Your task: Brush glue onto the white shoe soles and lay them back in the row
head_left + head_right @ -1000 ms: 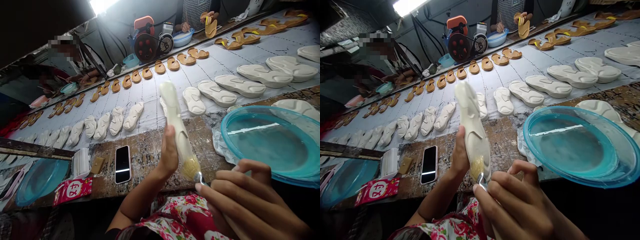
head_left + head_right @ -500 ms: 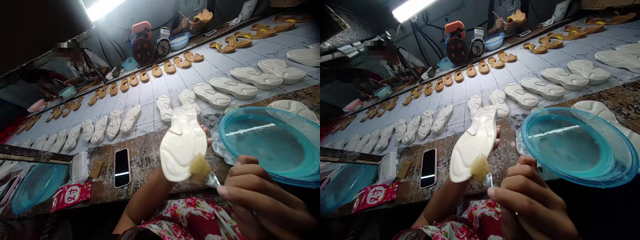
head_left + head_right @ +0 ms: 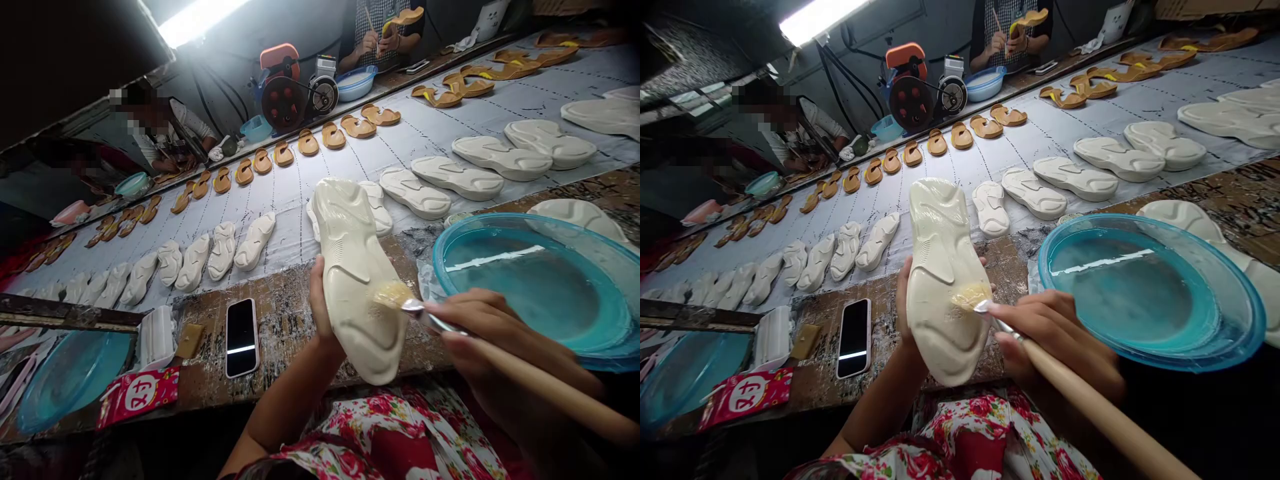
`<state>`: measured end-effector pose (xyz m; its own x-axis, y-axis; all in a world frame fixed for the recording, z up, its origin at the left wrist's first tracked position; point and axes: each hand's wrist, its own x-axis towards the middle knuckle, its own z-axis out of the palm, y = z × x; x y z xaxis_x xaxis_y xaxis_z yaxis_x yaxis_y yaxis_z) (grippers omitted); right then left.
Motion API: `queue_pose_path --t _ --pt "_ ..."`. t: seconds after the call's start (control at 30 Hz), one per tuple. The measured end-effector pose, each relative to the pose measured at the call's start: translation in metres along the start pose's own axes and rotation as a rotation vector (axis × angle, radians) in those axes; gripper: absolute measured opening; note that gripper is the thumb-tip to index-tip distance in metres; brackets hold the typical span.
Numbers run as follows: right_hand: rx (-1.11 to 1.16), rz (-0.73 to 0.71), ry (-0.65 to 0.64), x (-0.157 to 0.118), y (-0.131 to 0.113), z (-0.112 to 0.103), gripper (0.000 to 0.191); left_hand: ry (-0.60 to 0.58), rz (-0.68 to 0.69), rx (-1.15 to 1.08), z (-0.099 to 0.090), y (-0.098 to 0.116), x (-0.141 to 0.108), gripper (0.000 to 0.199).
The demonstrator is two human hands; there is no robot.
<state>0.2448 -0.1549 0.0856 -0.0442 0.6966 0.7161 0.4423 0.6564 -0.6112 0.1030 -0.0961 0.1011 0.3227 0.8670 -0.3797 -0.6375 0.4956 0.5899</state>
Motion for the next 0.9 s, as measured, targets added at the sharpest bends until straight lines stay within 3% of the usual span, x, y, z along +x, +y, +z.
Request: queue_pose_path --t 0.13,0.2,0.4,0.47,0.6,0.67,0.73,0.9 --pt "-0.008 -0.152 -0.045 -0.008 -0.001 0.022 0.017 0.084 0.128 -0.066 -0.002 0.000 0.003 0.076" --pt "0.016 -0.140 -0.065 -0.014 -0.003 0.026 0.016 0.111 0.131 -0.124 -0.008 0.002 0.008 0.073" --pt "0.105 -0.165 -0.279 -0.014 0.009 0.001 0.019 0.270 -0.025 -0.041 -0.033 0.020 0.022 0.071" --pt "0.121 -0.092 -0.167 -0.014 0.013 -0.003 0.020 0.283 -0.017 -0.010 -0.047 0.032 0.031 0.061" --pt "0.118 0.109 0.131 -0.019 0.014 0.006 0.015 0.307 0.179 0.011 -0.078 0.050 0.066 0.055" --pt "0.100 0.154 0.148 -0.022 0.013 0.010 0.013 0.369 0.235 0.038 -0.088 0.047 0.089 0.053" --pt "0.063 0.205 0.139 -0.025 0.014 0.010 0.012 0.404 0.190 0.102 -0.091 0.037 0.111 0.054" --pt "-0.149 0.418 0.113 -0.033 0.034 -0.013 0.017 0.383 0.114 0.413 -0.071 0.015 0.168 0.047"
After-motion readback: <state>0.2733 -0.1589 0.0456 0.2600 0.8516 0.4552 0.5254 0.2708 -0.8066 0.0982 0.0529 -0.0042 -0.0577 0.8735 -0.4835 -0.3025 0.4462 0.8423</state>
